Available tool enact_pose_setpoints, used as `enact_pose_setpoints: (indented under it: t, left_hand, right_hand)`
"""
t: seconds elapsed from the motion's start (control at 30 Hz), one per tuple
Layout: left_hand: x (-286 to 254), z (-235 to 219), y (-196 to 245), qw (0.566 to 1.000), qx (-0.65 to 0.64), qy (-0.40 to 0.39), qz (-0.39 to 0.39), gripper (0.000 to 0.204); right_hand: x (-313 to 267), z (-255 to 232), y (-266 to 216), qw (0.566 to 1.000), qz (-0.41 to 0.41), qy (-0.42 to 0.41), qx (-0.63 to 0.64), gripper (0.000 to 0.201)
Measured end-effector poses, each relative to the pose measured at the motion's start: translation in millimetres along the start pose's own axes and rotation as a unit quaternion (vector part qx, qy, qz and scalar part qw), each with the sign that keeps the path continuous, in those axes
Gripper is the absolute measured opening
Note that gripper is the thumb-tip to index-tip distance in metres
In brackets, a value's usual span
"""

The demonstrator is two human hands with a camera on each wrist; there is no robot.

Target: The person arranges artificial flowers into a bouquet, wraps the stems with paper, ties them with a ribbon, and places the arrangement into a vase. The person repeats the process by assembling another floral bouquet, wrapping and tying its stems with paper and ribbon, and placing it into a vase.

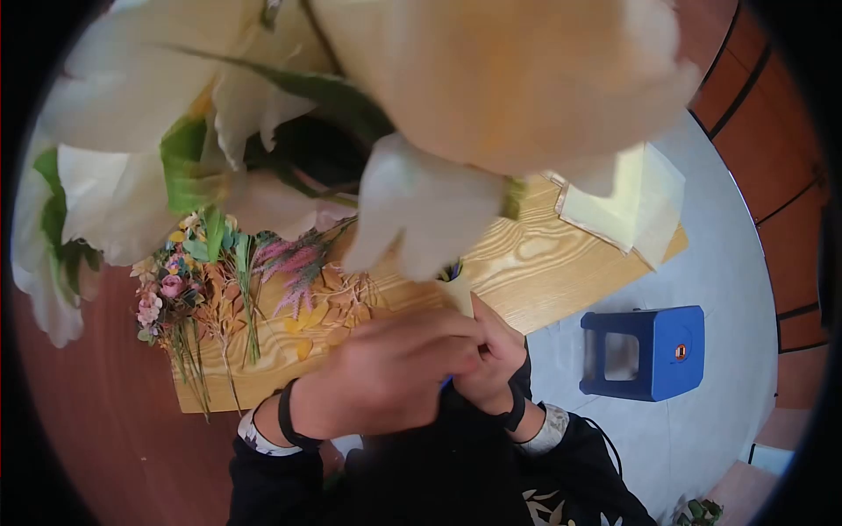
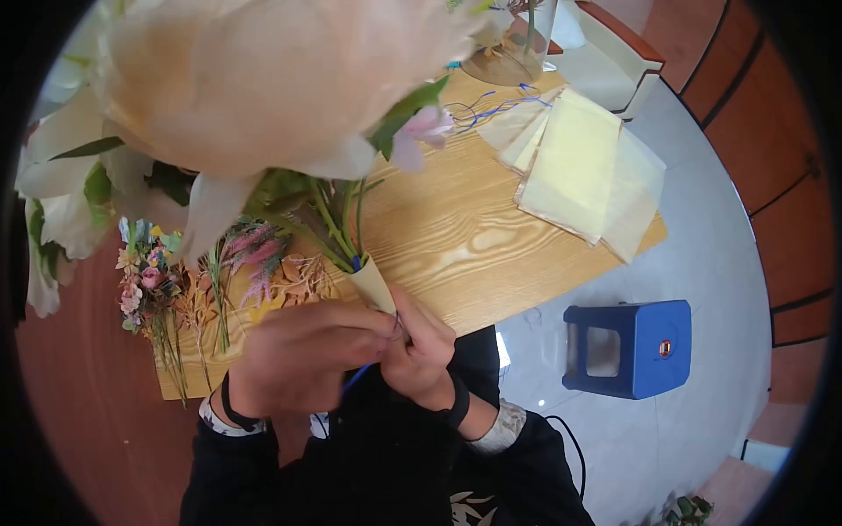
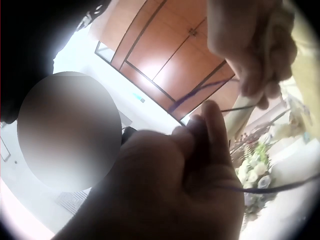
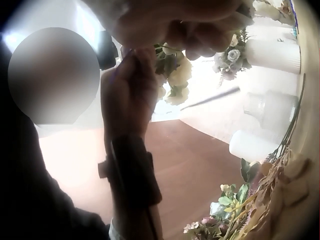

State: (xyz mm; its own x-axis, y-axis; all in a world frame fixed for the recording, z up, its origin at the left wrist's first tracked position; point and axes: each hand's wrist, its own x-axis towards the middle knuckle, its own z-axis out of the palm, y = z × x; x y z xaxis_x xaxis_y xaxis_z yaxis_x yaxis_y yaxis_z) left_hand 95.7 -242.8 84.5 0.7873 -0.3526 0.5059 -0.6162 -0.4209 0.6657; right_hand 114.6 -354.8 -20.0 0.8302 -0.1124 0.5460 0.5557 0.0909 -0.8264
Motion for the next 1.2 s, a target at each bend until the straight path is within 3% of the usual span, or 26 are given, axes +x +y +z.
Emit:
enact_pose_setpoints:
  t: [0.07,0.1,0.13,0.17,0.2,0.27,0.3,0.37,0.4,0.47,0.5,0.53,0.57,0.6,0.63,0.67,0.7,0.77,0.8,0.83,0.87,0.9,0.97,1.07,1.2]
  left_hand:
    - [11,6,7,0.986,0.087,-0.144,-0.018,0.013]
    - [18,7,5,0.985,0.090,-0.144,-0.018,0.013]
    - [25,9,2,0.974,0.123,-0.185,0.034,0.011]
    - [30,10,0,0.958,0.154,-0.226,0.087,0.011]
    - [33,14,0,0.958,0.155,-0.227,0.086,0.011]
    - [41,23,0,0.917,0.228,-0.326,-0.020,0.010]
    - [48,27,0,0.917,0.229,-0.327,-0.018,0.010]
    - [57,32,-1,0.871,0.250,-0.405,-0.123,0.012]
    - [54,34,-5,0.870,0.250,-0.406,-0.123,0.012]
    - [45,38,-16,0.908,0.208,-0.346,-0.109,0.017]
    - [44,36,-10,0.907,0.208,-0.349,-0.109,0.017]
    - [43,33,-1,0.964,0.166,-0.203,-0.043,0.019]
    - [42,29,10,0.991,0.115,-0.056,0.026,0.021]
    - [35,14,20,0.991,0.125,0.008,0.041,0.017]
    - [22,-5,26,0.987,0.131,0.073,0.055,0.016]
    - [-4,-12,26,0.973,-0.048,0.224,0.002,0.017]
    - [-22,-14,17,0.903,-0.224,0.363,-0.059,0.019]
    - [-39,-13,-30,0.932,-0.088,0.312,-0.165,0.023]
    - [-38,-12,-36,0.893,-0.281,0.195,-0.292,0.031]
    - [-31,0,-46,0.798,-0.401,0.180,-0.412,0.032]
    - [-28,5,-52,0.799,-0.428,0.072,-0.417,0.039]
    - [-29,8,-57,0.798,-0.425,0.087,-0.417,0.039]
    - [-28,16,-66,0.661,-0.630,-0.061,-0.403,0.036]
    - [-28,27,-75,0.680,-0.637,-0.064,-0.357,0.038]
    - [-9,29,-69,0.698,-0.585,-0.112,-0.398,0.040]
  right_hand:
    - [-3,0,11,0.999,-0.038,0.011,-0.011,0.025]
    - [-3,-3,20,0.996,-0.087,0.008,0.007,0.031]
    - [-5,-4,25,0.991,-0.134,0.003,0.025,0.044]
    - [-6,-3,25,0.991,-0.134,0.002,0.028,0.044]
    - [-8,-2,24,0.993,-0.112,-0.009,0.040,0.041]
    - [-10,-3,22,0.995,-0.072,-0.028,0.059,0.037]
    - [-11,-3,22,0.995,-0.053,-0.037,0.070,0.034]
    - [-14,-2,20,0.994,-0.013,-0.057,0.092,0.030]
    - [-16,-2,19,0.992,0.008,-0.068,0.103,0.029]
    - [-20,-1,17,0.987,0.049,-0.091,0.126,0.026]
    - [-21,-1,16,0.983,0.070,-0.101,0.137,0.025]
    - [-22,-2,16,0.980,0.089,-0.104,0.147,0.025]
    - [-22,-3,15,0.977,0.108,-0.101,0.156,0.025]
    - [-21,-6,15,0.974,0.124,-0.096,0.164,0.025]
    - [-20,-9,15,0.971,0.140,-0.091,0.172,0.026]
    - [-15,-18,5,0.918,0.297,-0.147,0.217,0.025]
    - [-11,-20,1,0.920,0.296,-0.138,0.216,0.025]
    - [-8,-19,-5,0.827,0.341,-0.164,0.416,0.030]
    - [-9,-19,-8,0.821,0.350,-0.177,0.415,0.030]
    - [-11,-19,-12,0.782,0.416,-0.193,0.423,0.031]
    - [-10,-18,-14,0.741,0.475,-0.207,0.428,0.033]
    - [-9,-16,-15,0.734,0.479,-0.220,0.428,0.033]
    - [-5,-15,-16,0.751,0.427,-0.235,0.446,0.035]
    - [-6,-19,-17,0.732,0.466,-0.210,0.452,0.026]
    - [-14,-19,-10,0.758,0.425,-0.229,0.438,0.025]
